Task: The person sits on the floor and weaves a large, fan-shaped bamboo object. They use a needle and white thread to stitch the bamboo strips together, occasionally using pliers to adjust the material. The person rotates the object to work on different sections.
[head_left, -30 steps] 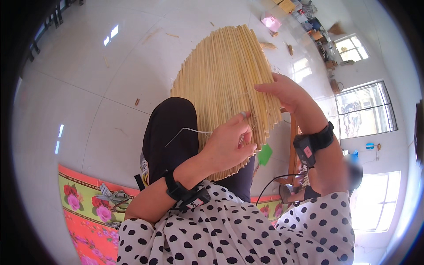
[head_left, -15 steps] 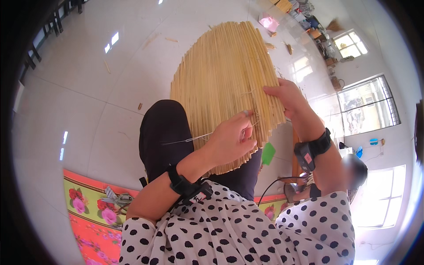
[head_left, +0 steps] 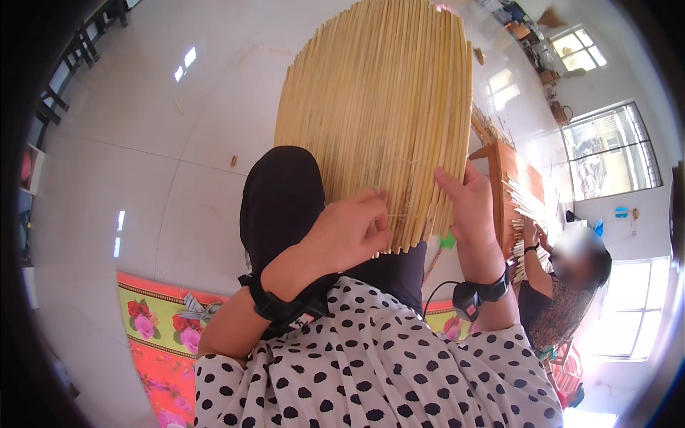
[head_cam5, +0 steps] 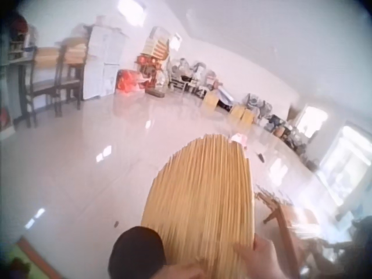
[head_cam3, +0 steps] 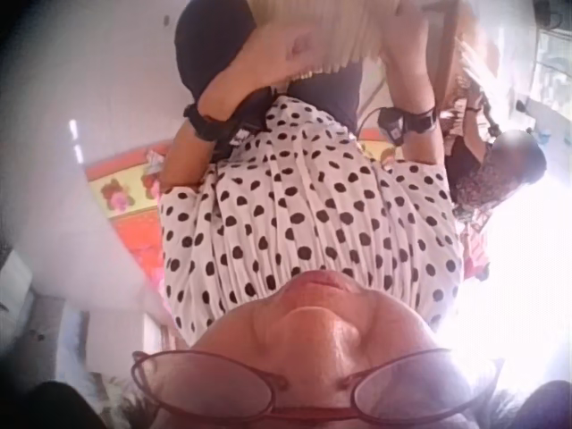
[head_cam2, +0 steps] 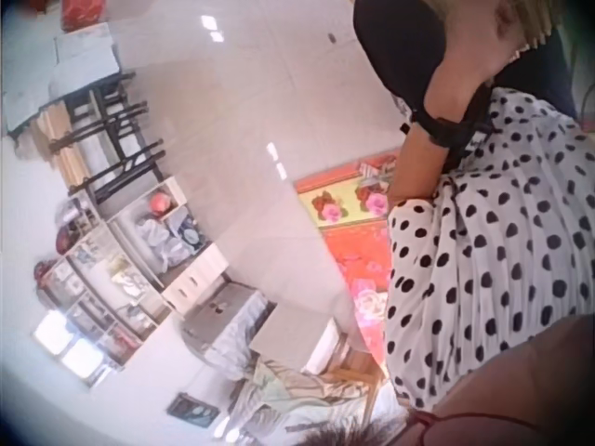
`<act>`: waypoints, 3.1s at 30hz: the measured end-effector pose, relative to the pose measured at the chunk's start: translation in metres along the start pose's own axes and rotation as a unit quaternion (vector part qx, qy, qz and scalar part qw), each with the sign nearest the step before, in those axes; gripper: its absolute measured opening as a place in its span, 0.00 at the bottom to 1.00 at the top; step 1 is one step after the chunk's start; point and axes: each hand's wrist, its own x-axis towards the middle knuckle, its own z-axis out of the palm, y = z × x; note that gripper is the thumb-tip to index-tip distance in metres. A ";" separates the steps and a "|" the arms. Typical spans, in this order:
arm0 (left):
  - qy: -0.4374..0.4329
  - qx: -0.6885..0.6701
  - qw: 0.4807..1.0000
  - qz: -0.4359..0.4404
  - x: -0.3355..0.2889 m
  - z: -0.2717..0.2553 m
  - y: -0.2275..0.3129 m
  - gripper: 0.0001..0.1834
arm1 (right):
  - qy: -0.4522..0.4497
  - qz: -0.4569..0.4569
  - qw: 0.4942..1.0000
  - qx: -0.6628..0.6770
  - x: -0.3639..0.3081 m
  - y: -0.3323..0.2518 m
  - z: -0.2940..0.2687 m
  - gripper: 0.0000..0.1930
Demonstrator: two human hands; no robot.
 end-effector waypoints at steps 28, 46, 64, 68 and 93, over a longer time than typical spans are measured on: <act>0.199 0.142 0.968 0.047 0.038 -0.020 -0.015 0.04 | -0.110 0.043 0.991 -0.063 0.070 -0.003 0.007 0.15; 0.201 0.126 0.971 -0.019 0.012 -0.062 -0.009 0.09 | -0.194 -0.029 0.972 -0.130 0.070 -0.004 -0.001 0.18; 0.035 0.237 0.732 -0.638 -0.514 -0.067 -0.236 0.22 | -0.237 0.054 0.965 -0.096 0.125 0.031 -0.044 0.24; 0.105 0.199 0.718 -0.658 -0.534 0.013 -0.276 0.20 | -0.227 0.052 0.964 -0.131 0.130 0.025 -0.057 0.24; 0.371 0.296 0.726 -0.497 -0.602 0.001 -0.341 0.14 | -0.155 -0.035 0.971 -0.178 0.083 0.008 -0.004 0.22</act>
